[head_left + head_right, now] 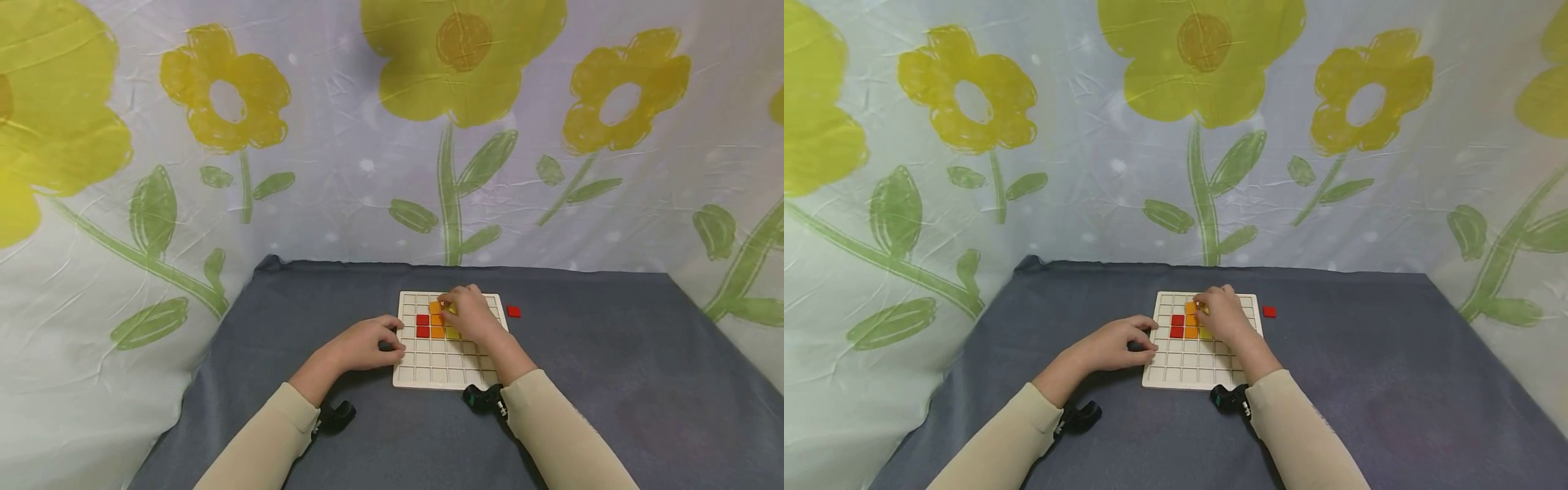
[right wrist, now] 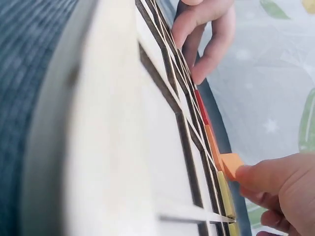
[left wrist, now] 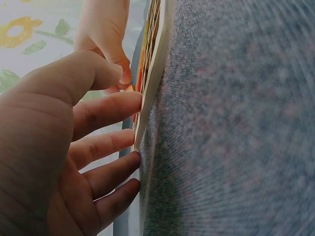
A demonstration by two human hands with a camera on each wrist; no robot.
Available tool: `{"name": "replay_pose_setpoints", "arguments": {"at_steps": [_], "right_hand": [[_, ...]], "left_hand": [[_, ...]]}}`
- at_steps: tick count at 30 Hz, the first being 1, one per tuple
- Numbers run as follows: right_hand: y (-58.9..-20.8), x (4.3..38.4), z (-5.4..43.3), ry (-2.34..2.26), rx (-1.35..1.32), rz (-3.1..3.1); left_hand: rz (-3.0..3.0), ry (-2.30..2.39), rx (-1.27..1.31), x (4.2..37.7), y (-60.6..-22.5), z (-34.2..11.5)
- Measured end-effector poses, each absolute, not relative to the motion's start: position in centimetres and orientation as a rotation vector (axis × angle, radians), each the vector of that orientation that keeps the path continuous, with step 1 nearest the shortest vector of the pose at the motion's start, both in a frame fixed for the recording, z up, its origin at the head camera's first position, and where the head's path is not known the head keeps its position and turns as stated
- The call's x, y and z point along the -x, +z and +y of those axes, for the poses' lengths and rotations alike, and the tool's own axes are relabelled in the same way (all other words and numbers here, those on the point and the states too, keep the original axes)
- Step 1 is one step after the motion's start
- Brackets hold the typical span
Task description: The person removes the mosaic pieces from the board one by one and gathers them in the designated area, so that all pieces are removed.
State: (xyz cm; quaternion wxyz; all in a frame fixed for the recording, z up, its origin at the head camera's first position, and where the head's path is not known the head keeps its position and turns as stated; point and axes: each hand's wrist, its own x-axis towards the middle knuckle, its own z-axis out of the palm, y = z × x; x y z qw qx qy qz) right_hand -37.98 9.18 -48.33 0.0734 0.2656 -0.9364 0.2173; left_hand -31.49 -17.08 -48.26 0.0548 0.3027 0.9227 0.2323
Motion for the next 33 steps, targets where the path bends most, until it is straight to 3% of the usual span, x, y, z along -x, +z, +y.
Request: {"name": "replay_pose_setpoints", "arguments": {"at_steps": [22, 33], "right_hand": [[-48.3, 37.5, 8.5, 0.828, -0.603, -2.860], [-46.1, 37.8, 10.5, 1.186, -0.540, -2.839]], "left_hand": [[2.800, 0.698, -0.956, 31.3, -47.9, -17.0], [2.810, 0.693, -0.964, 31.4, -48.1, -17.2]]}}
